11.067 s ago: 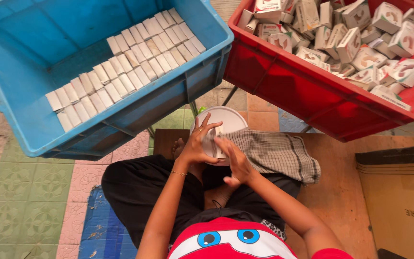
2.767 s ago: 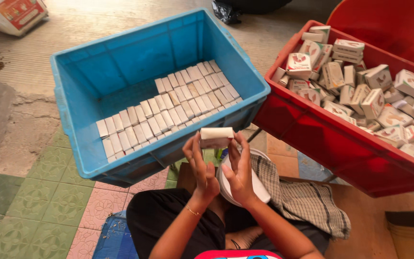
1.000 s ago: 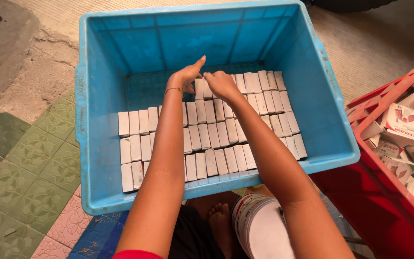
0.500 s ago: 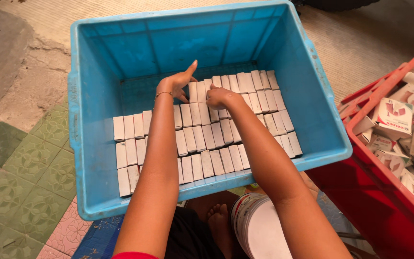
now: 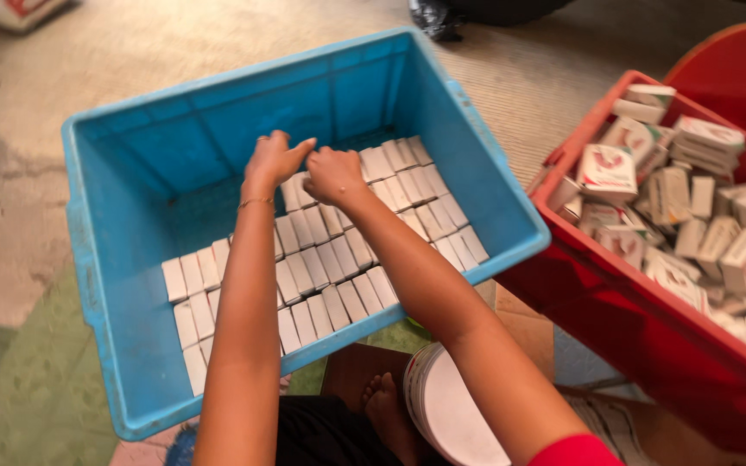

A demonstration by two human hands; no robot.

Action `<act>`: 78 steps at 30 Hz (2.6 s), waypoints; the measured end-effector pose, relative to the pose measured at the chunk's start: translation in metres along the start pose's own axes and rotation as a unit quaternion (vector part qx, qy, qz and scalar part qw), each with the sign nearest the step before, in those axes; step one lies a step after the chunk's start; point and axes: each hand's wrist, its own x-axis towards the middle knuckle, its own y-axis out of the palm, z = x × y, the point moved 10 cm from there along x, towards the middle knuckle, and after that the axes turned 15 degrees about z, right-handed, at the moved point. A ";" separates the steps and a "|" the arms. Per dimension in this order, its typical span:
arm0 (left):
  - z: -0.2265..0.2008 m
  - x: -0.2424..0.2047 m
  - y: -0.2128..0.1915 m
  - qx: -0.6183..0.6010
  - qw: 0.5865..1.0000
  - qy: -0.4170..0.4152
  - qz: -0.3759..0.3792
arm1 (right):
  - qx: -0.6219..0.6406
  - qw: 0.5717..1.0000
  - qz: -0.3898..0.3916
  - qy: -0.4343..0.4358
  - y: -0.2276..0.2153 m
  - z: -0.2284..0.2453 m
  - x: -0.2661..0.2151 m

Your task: The person sits on the floor and repeatedly wipes small white boxes with a cloth, then places them into a blue crate. The person picks boxes from a red crate, wipes them on a white lid, and arranges them in the blue crate.

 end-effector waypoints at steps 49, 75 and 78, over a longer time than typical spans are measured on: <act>-0.625 -0.120 0.581 0.209 0.887 0.370 0.180 | 0.274 0.901 0.144 0.304 0.184 -0.610 -0.515; -0.655 -0.082 0.612 0.427 0.796 0.421 0.082 | 0.679 0.638 -0.101 0.349 0.219 -0.642 -0.523; -0.664 -0.090 0.595 0.428 0.805 0.407 0.064 | 0.668 0.629 -0.130 0.375 0.177 -0.619 -0.547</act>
